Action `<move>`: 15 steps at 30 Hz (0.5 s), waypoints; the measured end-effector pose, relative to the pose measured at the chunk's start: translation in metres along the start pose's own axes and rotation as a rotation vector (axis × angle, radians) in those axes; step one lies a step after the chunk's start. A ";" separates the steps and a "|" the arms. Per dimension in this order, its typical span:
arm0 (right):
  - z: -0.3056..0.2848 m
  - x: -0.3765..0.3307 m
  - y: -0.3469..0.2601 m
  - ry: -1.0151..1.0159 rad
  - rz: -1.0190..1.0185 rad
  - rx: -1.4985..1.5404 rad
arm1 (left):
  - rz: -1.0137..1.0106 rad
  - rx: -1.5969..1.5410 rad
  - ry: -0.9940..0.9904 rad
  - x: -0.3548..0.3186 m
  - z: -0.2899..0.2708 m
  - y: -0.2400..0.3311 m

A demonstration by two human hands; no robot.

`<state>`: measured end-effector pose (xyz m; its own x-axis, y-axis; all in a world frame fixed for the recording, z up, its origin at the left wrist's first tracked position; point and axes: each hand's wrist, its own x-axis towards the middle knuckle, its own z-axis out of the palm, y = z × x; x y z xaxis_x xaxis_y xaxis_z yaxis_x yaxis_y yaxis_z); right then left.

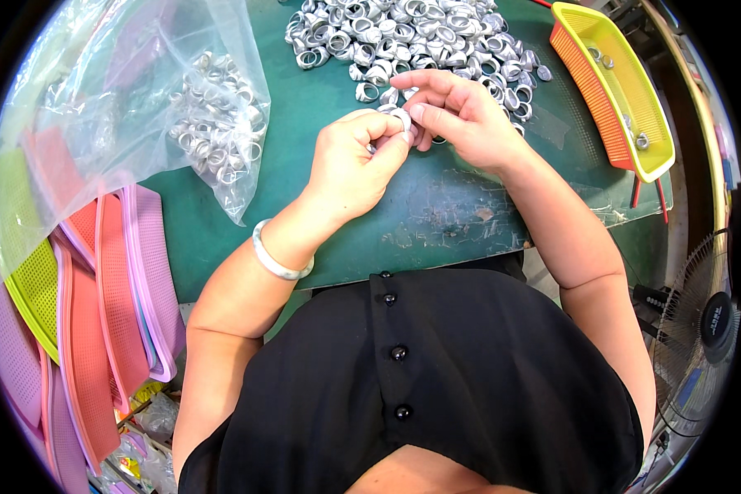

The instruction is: The person sits at a green workbench and repeatedly picks up small, silver, circular metal components. They hold the parts between their fingers, turning them over to view different sides, and then place them back onto the pile on the table. The workspace contains plastic bags and colorful baskets filled with similar metal items.

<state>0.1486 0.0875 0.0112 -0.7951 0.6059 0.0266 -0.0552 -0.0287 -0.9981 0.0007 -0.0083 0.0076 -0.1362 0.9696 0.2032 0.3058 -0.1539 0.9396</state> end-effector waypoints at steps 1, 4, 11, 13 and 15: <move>0.001 0.000 -0.001 0.004 0.009 0.003 | -0.010 0.002 -0.004 0.000 0.000 0.000; 0.002 0.000 -0.002 0.009 0.026 0.023 | -0.003 -0.010 0.010 0.000 0.000 -0.001; 0.001 0.001 0.001 0.000 0.046 0.092 | 0.023 -0.022 0.004 -0.001 0.001 0.003; 0.001 0.001 0.002 0.002 0.048 0.105 | 0.043 -0.043 0.006 -0.001 0.002 0.003; 0.002 0.001 0.003 0.008 0.047 0.115 | 0.047 -0.026 -0.004 -0.001 0.001 0.003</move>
<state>0.1468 0.0864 0.0084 -0.7934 0.6084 -0.0210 -0.0873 -0.1479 -0.9851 0.0027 -0.0092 0.0103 -0.1188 0.9620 0.2460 0.2870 -0.2039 0.9360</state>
